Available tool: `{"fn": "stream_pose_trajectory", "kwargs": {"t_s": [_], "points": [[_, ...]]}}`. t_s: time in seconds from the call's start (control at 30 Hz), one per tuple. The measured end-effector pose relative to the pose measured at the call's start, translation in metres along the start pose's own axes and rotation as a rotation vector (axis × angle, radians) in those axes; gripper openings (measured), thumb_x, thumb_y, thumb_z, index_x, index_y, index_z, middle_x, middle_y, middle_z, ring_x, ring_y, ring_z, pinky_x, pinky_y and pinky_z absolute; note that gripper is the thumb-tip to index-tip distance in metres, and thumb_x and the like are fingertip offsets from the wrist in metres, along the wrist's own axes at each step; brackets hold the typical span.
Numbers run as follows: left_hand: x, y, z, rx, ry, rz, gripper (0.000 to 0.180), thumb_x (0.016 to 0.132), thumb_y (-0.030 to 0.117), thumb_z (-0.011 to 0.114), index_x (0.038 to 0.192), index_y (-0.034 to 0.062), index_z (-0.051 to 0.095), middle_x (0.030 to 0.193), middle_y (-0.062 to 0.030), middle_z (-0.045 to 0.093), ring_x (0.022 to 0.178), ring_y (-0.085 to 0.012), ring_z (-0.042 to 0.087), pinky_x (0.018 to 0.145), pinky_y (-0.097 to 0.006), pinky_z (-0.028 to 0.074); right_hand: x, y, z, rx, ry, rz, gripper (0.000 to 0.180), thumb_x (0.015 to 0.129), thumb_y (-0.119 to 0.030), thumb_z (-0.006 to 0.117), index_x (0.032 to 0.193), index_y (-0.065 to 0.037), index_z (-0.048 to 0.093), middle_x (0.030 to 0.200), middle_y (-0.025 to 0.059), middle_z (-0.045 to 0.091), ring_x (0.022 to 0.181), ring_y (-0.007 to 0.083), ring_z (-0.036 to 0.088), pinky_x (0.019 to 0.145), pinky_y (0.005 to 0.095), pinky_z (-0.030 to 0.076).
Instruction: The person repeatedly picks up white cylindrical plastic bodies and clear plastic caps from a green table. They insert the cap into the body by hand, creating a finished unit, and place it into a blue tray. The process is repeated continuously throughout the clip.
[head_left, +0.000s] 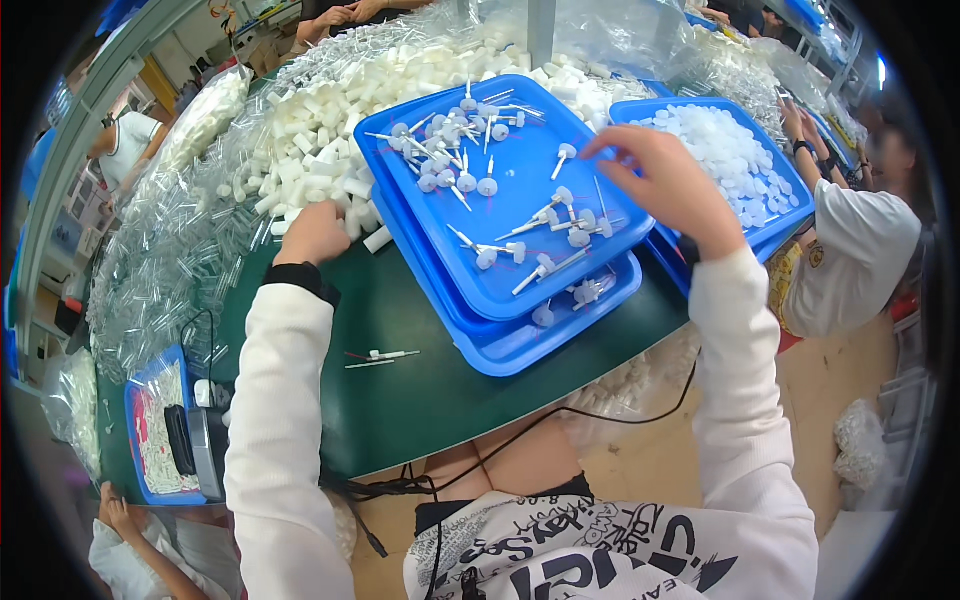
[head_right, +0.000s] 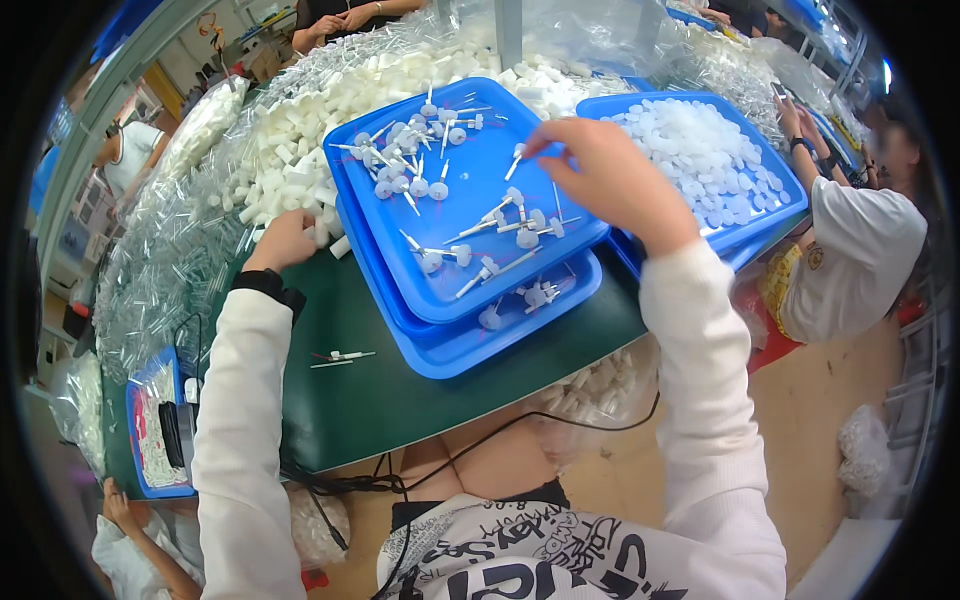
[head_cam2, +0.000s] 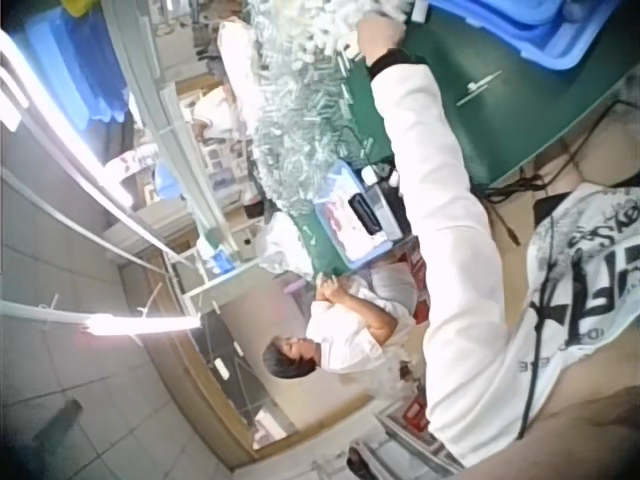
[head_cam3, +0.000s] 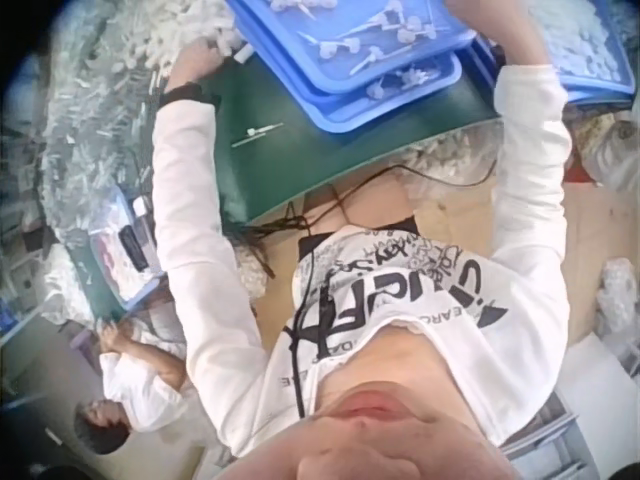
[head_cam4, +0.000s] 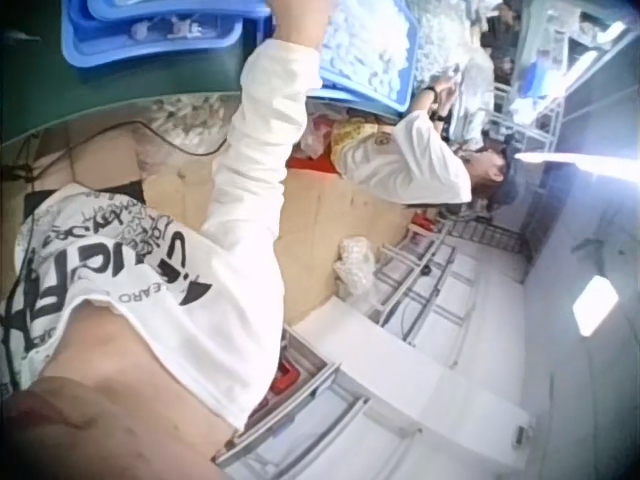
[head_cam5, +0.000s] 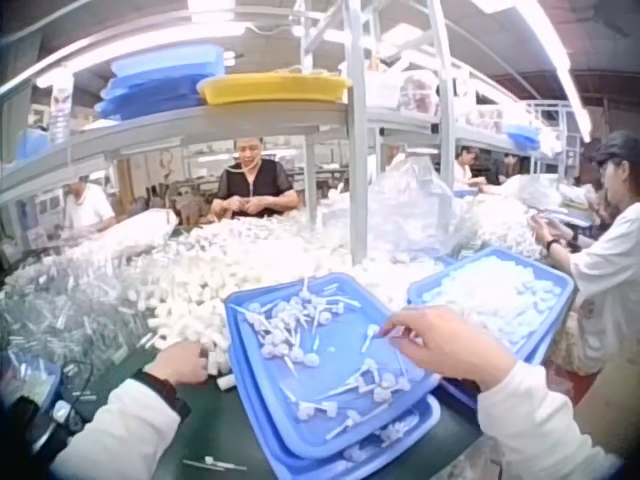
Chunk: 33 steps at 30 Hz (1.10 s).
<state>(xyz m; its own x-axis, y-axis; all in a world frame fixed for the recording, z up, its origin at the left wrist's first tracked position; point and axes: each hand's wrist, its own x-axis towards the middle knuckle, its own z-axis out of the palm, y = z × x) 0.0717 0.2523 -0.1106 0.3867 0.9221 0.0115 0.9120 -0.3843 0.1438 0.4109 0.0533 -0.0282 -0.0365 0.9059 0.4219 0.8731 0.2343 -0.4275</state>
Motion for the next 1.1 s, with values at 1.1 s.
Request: {"fn": "stream_pose_trajectory", "kwargs": {"t_s": [1.1], "points": [[-0.278,0.129,-0.02,-1.935,-0.066,0.008,0.028,0.082,0.001,0.058,0.109,-0.0012,0.05,0.095,-0.009,0.059,0.07,-0.0075,0.049,0.056,-0.021,0.04,-0.065,-0.132,0.033,0.792,0.206,0.118,0.036,0.072,0.003,0.061,0.106,-0.003,0.052,0.072,0.0072,0.06,0.064,0.0122,0.06,0.053,0.0246,0.05]]}}
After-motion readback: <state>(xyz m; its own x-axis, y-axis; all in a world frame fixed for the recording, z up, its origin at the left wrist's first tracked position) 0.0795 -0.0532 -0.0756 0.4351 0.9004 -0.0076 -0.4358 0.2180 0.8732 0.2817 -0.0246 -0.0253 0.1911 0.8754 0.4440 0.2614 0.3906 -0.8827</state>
